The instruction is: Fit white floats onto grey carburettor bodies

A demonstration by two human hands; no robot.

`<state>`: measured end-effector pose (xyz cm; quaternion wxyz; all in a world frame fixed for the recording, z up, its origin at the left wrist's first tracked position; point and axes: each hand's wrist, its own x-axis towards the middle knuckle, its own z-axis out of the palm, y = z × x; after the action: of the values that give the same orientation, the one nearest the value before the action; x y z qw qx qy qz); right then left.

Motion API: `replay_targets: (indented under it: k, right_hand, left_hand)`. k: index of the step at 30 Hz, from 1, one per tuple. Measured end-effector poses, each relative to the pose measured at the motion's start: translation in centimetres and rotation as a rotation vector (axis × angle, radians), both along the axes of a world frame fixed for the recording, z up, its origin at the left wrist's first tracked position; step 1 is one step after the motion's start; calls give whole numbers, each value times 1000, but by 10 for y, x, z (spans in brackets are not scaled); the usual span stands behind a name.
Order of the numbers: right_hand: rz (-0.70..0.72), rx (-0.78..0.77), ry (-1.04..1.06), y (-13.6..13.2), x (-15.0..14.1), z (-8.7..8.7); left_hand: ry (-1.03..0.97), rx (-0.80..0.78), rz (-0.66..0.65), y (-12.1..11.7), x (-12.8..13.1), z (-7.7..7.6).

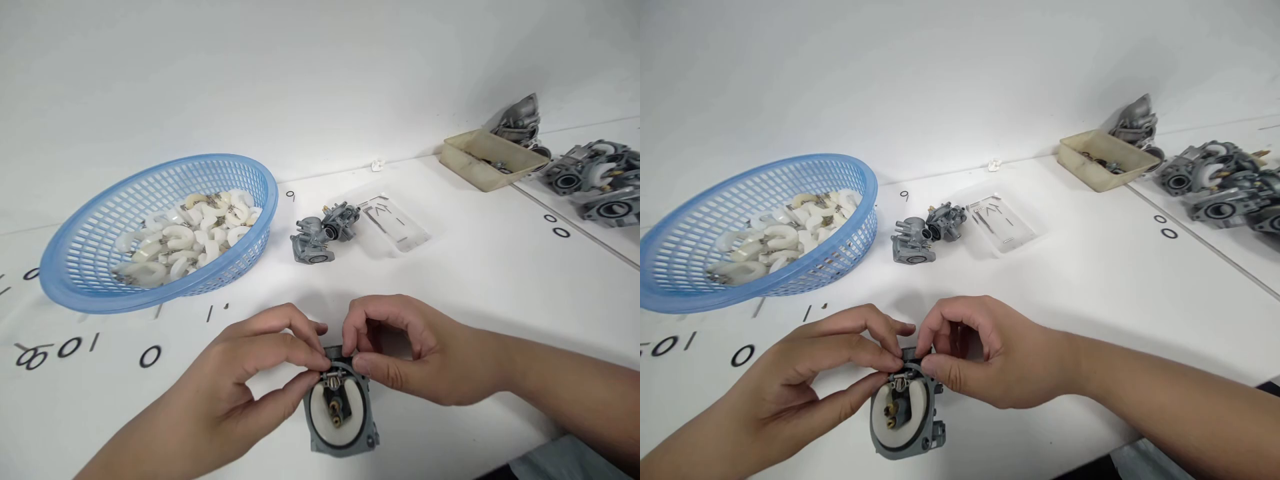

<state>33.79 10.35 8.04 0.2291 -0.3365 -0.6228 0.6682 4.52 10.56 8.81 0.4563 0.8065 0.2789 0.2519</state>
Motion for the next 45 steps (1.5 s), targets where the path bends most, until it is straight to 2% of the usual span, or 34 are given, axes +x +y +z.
replay_targets:
  k: [6, 8, 16, 24, 36, 45]
  right_hand:
    - [47, 200, -38, -5, 3, 1]
    - [48, 226, -39, -5, 3, 0]
    - [33, 33, 23, 1, -2, -7]
    - [57, 45, 46, 1, 1, -12]
    - [80, -70, 136, 4, 4, -16]
    - [60, -64, 121, 3, 1, -14]
  left_hand:
    - [19, 40, 13, -4, -2, 5]
    - [20, 35, 19, -6, -3, 7]
    - [40, -16, 6, -4, -3, 5]
    - [19, -59, 4, -4, -2, 3]
    - [17, -103, 2, -4, -1, 3]
    - [34, -128, -1, -5, -1, 2]
